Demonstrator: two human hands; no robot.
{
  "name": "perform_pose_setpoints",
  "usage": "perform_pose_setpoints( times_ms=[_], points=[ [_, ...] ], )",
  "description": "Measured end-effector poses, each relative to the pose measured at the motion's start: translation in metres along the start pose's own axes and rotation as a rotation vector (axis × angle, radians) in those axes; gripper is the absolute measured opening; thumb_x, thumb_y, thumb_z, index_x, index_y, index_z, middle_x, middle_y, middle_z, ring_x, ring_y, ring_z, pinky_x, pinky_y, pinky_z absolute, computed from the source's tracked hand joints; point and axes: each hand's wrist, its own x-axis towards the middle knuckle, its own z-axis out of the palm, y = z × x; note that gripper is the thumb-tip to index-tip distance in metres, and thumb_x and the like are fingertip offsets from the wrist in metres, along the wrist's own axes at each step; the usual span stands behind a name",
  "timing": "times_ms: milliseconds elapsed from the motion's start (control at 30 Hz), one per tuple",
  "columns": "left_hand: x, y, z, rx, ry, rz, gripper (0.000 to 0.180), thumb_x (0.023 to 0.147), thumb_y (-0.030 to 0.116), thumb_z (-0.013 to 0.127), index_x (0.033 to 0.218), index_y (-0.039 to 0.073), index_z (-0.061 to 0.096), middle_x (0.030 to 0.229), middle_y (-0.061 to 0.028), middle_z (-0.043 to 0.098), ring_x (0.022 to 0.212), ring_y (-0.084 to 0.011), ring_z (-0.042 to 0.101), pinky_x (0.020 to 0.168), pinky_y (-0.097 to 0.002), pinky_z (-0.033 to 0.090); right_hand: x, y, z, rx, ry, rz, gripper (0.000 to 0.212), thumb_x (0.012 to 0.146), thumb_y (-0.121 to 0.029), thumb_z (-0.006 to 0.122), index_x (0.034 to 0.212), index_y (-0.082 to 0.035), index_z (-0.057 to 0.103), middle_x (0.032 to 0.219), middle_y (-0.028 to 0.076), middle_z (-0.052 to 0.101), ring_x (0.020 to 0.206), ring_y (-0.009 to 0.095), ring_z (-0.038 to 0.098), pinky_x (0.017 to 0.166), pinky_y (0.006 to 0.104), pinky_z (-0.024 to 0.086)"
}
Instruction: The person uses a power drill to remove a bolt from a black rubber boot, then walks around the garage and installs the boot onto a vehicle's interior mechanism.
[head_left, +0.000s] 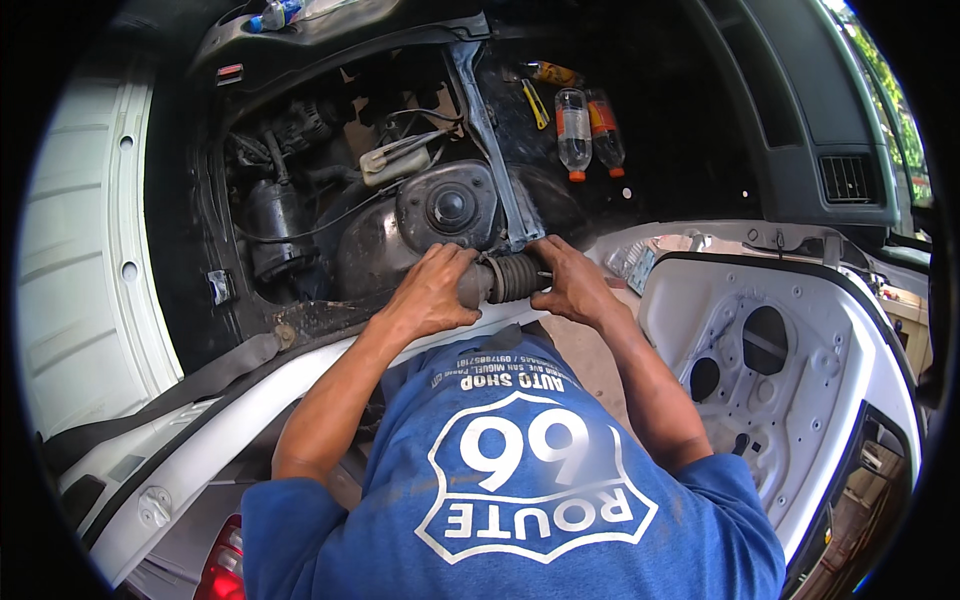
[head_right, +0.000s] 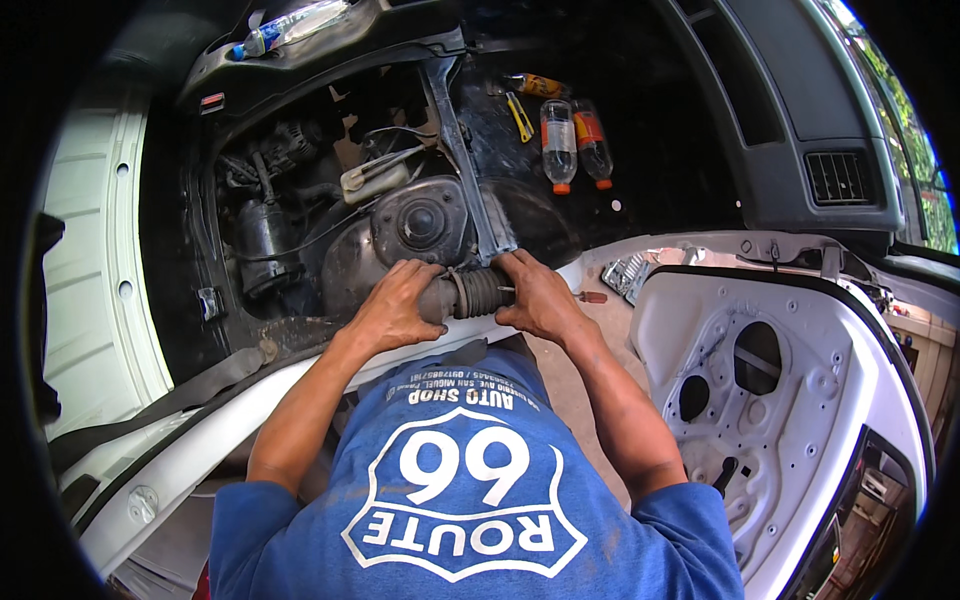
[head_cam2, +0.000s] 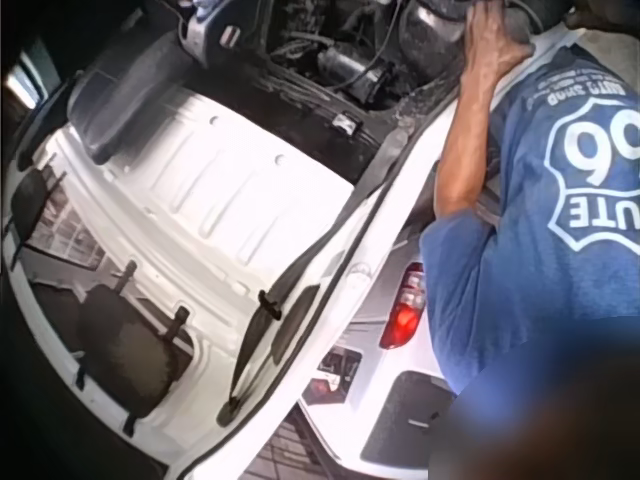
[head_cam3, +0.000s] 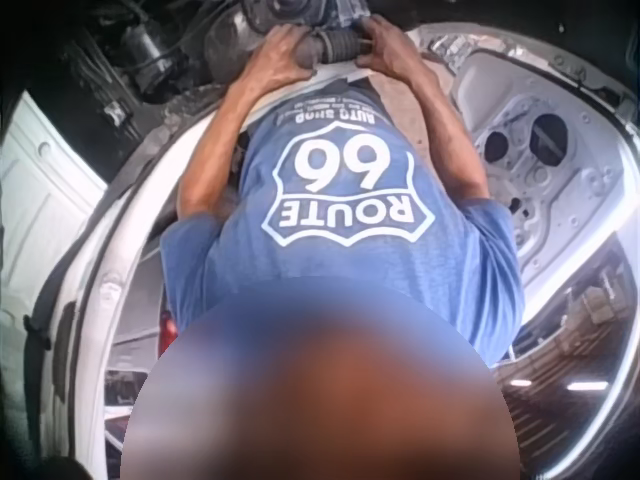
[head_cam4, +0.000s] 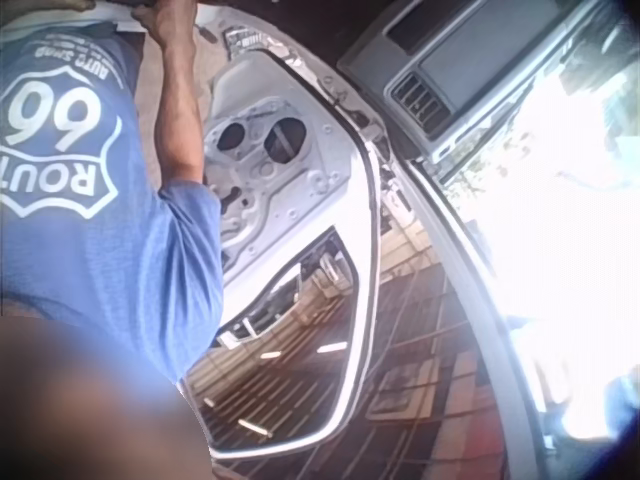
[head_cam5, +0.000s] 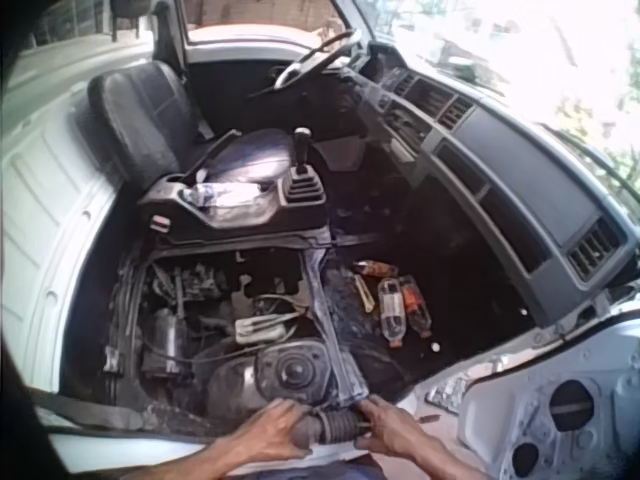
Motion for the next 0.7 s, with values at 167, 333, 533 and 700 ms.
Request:
perform_pose_setpoints(
  times_ms=[167, 333, 533, 700],
  points=[
    [-0.001, -0.001, 0.009, 0.001, 0.018, -0.046, 0.087, 0.063, 0.026, 0.089, 0.139, -0.005, 0.058, 0.125, -0.0225, 0.060, 0.121, -0.0414, 0.056, 0.108, -0.0467, 0.048, 0.003, -0.003, 0.001, -0.038, -0.054, -0.121, 0.078, 0.068, -0.019, 0.089, 0.139, -0.005, 0.060, 0.129, 0.018, 0.064, 0.114, 0.042, 0.068, 0.096, 0.0475, 0.057],
    [0.001, -0.006, 0.014, 0.005, 0.039, -0.024, 0.089, 0.062, 0.026, 0.090, 0.139, -0.006, 0.058, 0.125, -0.0241, 0.059, 0.121, -0.0427, 0.056, 0.108, -0.0479, 0.048, 0.016, -0.019, 0.004, -0.235, -0.106, -0.139, 0.083, 0.067, -0.031, 0.094, 0.141, -0.008, 0.061, 0.129, 0.013, 0.067, 0.111, 0.038, 0.070, 0.094, 0.0478, 0.057],
    [0.000, -0.005, 0.012, 0.017, 0.048, -0.032, 0.094, 0.061, 0.026, 0.090, 0.142, -0.008, 0.056, 0.126, -0.0262, 0.059, 0.122, -0.0439, 0.056, 0.109, -0.0486, 0.048, 0.030, -0.023, 0.011, -0.215, -0.102, -0.216, 0.077, 0.065, -0.029, 0.092, 0.135, -0.008, 0.067, 0.121, 0.013, 0.070, 0.105, 0.038, 0.072, 0.089, 0.0481, 0.059],
    [-0.003, -0.001, 0.002, -0.060, -0.072, -0.127, 0.099, 0.062, 0.027, 0.091, 0.146, -0.008, 0.053, 0.129, -0.0291, 0.057, 0.126, -0.0453, 0.055, 0.113, -0.0479, 0.046, 0.025, -0.026, 0.013, -0.213, -0.101, -0.249, 0.076, 0.064, -0.030, 0.090, 0.133, -0.008, 0.068, 0.120, 0.013, 0.071, 0.105, 0.038, 0.072, 0.088, 0.0469, 0.059]
  ],
)
